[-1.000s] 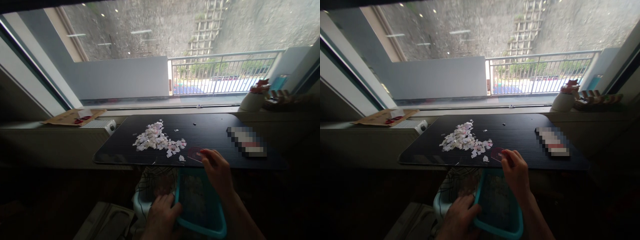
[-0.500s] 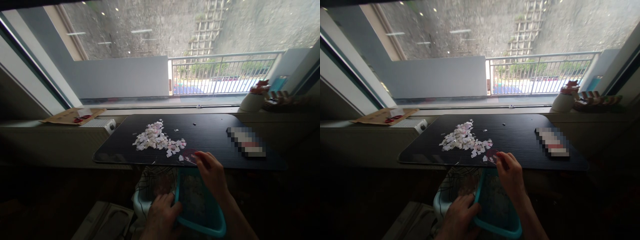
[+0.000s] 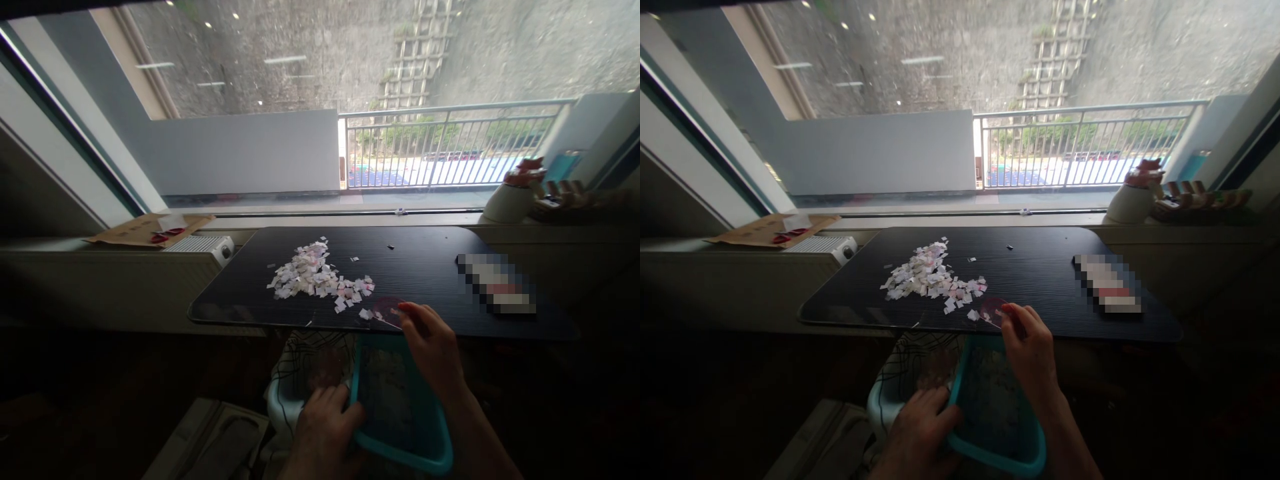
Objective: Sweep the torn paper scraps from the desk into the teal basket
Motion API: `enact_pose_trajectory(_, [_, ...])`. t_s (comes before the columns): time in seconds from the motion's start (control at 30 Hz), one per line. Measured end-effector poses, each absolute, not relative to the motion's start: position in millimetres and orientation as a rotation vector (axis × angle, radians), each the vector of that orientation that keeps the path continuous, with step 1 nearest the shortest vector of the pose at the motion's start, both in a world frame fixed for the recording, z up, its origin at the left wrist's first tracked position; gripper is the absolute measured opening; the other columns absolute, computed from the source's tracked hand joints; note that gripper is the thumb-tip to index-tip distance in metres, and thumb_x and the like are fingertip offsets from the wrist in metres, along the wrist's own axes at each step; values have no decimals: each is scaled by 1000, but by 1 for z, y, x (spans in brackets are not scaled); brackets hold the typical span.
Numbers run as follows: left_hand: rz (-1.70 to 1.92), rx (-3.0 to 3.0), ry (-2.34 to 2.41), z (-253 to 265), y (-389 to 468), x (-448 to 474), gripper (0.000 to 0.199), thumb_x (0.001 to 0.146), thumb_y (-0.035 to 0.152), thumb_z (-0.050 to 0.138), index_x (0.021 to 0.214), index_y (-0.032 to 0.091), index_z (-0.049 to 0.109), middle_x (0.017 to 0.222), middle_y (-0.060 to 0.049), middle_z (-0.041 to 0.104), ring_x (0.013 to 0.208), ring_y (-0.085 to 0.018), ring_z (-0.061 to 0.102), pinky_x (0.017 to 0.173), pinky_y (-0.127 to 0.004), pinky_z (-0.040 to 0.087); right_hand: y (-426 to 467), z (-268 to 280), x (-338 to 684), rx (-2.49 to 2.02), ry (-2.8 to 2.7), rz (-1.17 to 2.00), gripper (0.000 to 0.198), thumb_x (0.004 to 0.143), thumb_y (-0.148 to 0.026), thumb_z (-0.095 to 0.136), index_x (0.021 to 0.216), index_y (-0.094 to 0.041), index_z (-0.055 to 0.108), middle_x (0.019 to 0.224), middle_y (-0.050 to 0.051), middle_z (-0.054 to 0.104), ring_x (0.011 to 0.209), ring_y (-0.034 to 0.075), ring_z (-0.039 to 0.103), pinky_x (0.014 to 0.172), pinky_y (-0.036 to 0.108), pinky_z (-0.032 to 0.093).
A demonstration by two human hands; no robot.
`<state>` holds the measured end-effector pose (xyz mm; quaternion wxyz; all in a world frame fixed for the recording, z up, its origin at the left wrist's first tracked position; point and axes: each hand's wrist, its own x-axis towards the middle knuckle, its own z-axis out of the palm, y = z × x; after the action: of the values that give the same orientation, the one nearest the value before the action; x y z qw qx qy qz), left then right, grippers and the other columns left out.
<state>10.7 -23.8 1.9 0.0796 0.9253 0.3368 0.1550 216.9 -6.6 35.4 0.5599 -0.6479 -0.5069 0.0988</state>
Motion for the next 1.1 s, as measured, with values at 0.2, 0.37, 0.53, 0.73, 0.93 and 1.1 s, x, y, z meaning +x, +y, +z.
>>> enact_pose_trajectory(0.2, [428,2739,1009,-7,-27,5,20,66,22,66,84,23,57,85,-2,52,80,-23,49,67,-31,35,-6,36,216,-1502,-1198,241,18,83,-30,53,91,-21,65,87,4,65,76,17,60,66,28,48])
enact_pose_trajectory(0.37, [369,2687,1018,-9,-26,3,20,64,19,65,80,22,55,85,-2,53,78,-22,49,65,-33,31,-7,36,218,-1526,-1186,223,18,83,-30,53,90,-20,65,84,3,63,72,16,58,64,27,47])
enact_pose_trajectory(0.53, [351,2667,1002,-8,-26,3,20,65,17,64,82,23,55,86,-2,54,79,-22,49,66,-33,30,-4,39,217,-1504,-1212,197,18,84,-30,52,93,-20,65,81,2,60,68,14,56,61,26,46])
enact_pose_trajectory(0.73, [344,2666,1003,-7,-28,3,21,64,19,65,82,23,55,87,-3,53,79,-23,48,64,-33,28,-3,39,216,-1548,-1277,158,17,83,-29,52,91,-19,65,81,2,60,67,14,56,62,26,46])
enact_pose_trajectory(0.93, [321,2661,1019,-7,-27,3,21,65,19,64,83,23,55,87,-3,54,79,-23,48,65,-33,28,-6,41,220,-1531,-1308,145,18,84,-28,52,92,-19,65,81,2,59,67,13,56,62,26,46])
enact_pose_trajectory(1.1, [319,2664,1020,-8,-27,3,18,65,19,63,81,23,54,86,-3,54,78,-23,48,65,-33,28,-9,40,224,-1533,-1269,136,16,83,-27,54,92,-18,65,82,2,59,69,13,57,62,25,46])
